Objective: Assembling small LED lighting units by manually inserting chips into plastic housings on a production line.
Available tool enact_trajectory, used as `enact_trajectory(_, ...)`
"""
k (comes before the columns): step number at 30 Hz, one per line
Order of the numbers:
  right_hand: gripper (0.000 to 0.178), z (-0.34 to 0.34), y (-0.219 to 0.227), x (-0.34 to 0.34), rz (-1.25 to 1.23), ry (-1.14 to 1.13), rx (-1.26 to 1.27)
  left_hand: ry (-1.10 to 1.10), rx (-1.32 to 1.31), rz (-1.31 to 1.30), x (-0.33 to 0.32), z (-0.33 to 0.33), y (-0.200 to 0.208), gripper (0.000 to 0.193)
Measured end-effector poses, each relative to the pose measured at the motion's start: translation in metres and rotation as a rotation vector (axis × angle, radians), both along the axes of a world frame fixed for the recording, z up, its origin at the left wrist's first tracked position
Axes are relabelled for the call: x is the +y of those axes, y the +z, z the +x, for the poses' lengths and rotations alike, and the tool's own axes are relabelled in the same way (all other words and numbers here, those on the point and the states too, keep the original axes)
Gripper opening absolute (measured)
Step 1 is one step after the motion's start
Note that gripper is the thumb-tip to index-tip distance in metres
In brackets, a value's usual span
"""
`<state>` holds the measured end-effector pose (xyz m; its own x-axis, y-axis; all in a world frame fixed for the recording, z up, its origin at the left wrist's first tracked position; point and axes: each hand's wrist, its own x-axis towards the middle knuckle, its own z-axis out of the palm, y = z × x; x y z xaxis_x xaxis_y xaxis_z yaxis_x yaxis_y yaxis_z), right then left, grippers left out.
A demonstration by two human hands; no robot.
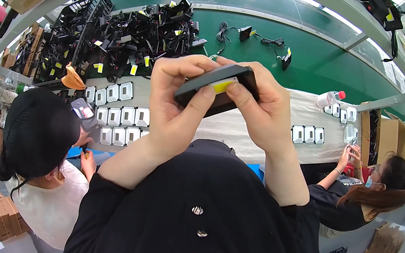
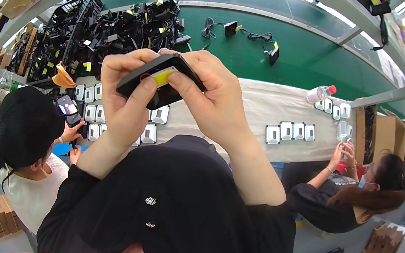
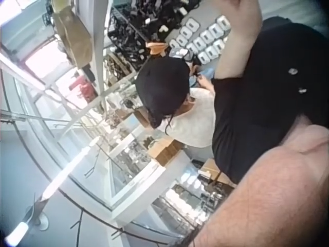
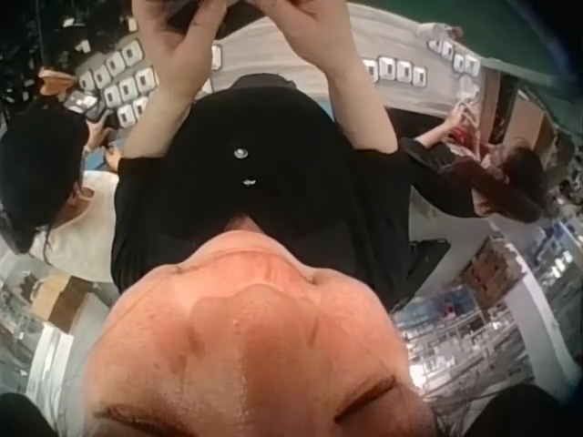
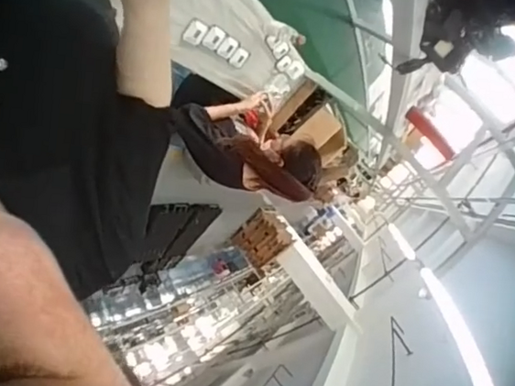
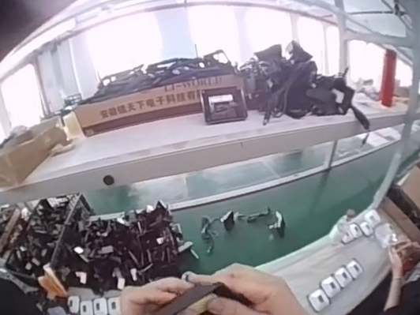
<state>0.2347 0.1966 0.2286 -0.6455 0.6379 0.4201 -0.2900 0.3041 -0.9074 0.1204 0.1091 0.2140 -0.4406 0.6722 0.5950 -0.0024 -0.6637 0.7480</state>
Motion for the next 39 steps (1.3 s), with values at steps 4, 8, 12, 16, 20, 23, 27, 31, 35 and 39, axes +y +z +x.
enact_trajectory(4,0.021,0.002,-0.002,-0.001,0.163,-0.104,-0.024,0.15,0.083,-0.155,0.004,0.002,0.007,0.021)
enact_trajectory(8,0.02,-0.004,0.004,0.001,0.242,-0.189,-0.014,0.206,0.119,0.01,0.016,-0.001,-0.006,0.017)
enact_trajectory(12,0.019,-0.008,0.002,0.005,0.262,-0.183,-0.037,0.153,0.043,0.063,0.02,-0.004,-0.009,0.019)
enact_trajectory(16,0.026,-0.002,-0.003,0.015,0.175,-0.023,-0.173,-0.03,-0.059,-0.251,0.004,-0.012,0.0,0.019)
enact_trajectory(20,0.052,0.008,-0.02,0.02,0.093,-0.123,-0.335,0.022,-0.149,-0.473,0.025,-0.07,-0.038,0.024)
enact_trajectory(23,0.049,0.027,-0.043,0.028,0.052,-0.173,-0.488,0.537,0.071,-0.346,0.034,-0.155,-0.057,0.019)
enact_trajectory(27,0.046,0.059,-0.081,0.029,-0.127,-0.143,-0.69,1.198,0.139,-0.165,0.014,-0.309,-0.055,0.033)
enact_trajectory(31,0.046,0.056,-0.098,0.033,-0.164,-0.116,-0.773,1.726,-0.003,-1.081,-0.029,-0.422,-0.072,0.099)
enact_trajectory(35,0.053,0.045,-0.137,0.074,-0.339,-0.016,-0.89,1.63,0.434,-0.812,-0.039,-0.437,-0.117,0.078)
enact_trajectory(39,0.068,0.026,-0.21,0.159,-0.361,-0.147,-0.985,0.954,0.407,-0.792,0.003,-0.336,-0.151,0.039)
